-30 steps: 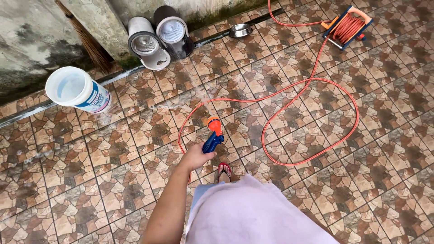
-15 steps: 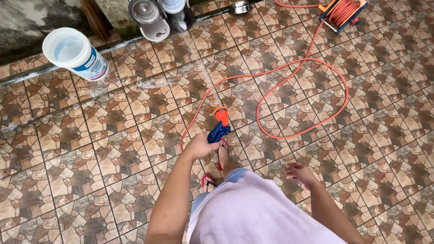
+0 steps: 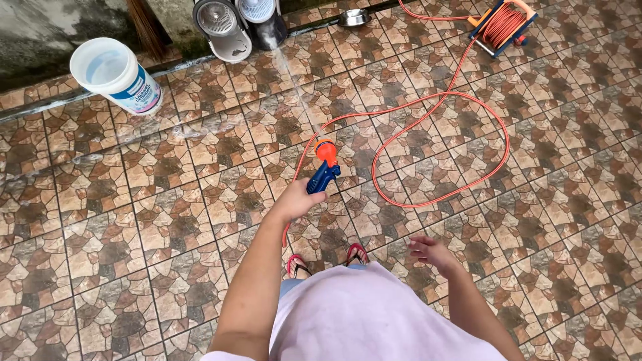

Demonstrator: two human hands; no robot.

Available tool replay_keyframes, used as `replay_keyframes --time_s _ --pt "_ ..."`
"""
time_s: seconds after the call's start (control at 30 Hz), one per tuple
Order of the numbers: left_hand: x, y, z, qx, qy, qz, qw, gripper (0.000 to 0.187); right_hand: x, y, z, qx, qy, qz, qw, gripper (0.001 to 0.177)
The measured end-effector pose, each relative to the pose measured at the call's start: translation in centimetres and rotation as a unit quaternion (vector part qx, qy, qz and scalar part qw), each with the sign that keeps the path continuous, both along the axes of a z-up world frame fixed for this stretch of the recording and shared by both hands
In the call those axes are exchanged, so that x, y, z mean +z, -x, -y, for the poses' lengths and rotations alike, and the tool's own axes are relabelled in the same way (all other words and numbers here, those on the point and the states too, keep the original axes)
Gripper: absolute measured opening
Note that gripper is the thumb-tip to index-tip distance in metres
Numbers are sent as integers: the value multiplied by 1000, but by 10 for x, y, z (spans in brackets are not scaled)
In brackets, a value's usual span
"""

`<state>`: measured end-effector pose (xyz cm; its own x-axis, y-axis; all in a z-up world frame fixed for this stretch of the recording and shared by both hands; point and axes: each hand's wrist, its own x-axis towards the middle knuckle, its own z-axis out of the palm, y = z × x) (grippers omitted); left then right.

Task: Washing and rinsing plastic buckets and a mop bucket with a garden hose in a garage area.

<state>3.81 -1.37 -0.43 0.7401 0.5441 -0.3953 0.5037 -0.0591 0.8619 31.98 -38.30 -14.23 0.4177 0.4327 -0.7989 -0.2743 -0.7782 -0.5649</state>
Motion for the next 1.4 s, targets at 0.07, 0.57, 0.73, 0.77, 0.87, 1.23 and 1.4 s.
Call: replay_keyframes --time_s 0.07,0.57,0.73,0.77,0.87,1.23,1.4 --pt "7 -9 7 12 14 -16 1000 37 -20 -19 27 -4 1 1 1000 44" --pt "27 -26 21 81 0 -80 994 39 -86 -34 133 -98 113 -79 986 41" --pt "9 -16 11 75 -43 -60 994 36 -99 -30 132 -83 115 -83 986 39" --pt "12 -15 11 75 -36 -58 995 35 -105 -30 134 -86 117 -88 986 39" --pt "28 -19 17 81 -1 -59 995 34 -110 -27 140 -84 130 -88 984 38" --pt "34 -40 16 11 1 -19 1000 32 -142 -22 175 -111 142 -90 980 37" --pt "24 -42 12 15 24 -15 999 31 -107 -11 169 -105 161 -89 977 36"
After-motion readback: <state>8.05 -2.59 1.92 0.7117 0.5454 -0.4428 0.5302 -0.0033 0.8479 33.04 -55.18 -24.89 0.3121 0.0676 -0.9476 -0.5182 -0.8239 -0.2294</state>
